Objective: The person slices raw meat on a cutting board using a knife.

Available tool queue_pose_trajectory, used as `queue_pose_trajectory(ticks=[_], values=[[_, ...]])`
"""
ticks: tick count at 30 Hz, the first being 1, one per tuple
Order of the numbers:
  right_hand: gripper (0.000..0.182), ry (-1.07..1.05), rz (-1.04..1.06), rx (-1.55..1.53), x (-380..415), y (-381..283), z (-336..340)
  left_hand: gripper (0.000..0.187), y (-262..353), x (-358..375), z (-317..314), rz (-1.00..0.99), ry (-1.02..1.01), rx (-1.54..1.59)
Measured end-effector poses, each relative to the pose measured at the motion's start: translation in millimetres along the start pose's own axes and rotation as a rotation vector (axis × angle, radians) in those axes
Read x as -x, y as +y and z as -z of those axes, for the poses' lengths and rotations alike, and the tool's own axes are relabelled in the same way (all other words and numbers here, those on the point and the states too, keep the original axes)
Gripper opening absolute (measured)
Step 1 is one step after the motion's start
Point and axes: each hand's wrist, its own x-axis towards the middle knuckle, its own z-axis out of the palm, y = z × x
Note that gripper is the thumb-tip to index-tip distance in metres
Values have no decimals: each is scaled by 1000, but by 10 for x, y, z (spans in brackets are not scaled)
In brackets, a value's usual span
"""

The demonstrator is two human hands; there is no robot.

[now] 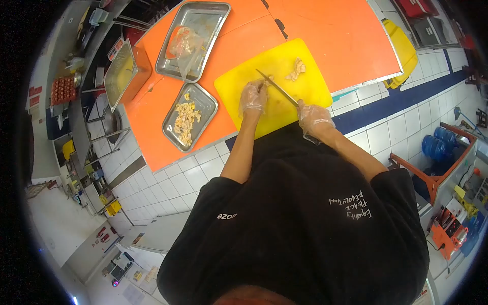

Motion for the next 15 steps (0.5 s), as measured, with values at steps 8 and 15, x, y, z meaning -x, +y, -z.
queue_pose_trajectory(ticks=[8,15], values=[[28,-62,28,-5,-493,-198,-104,17,-80,21,-97,-7,84,4],[29,122,159,16,-1207,-600,77,18,-118,-47,-31,-167,93,-82]])
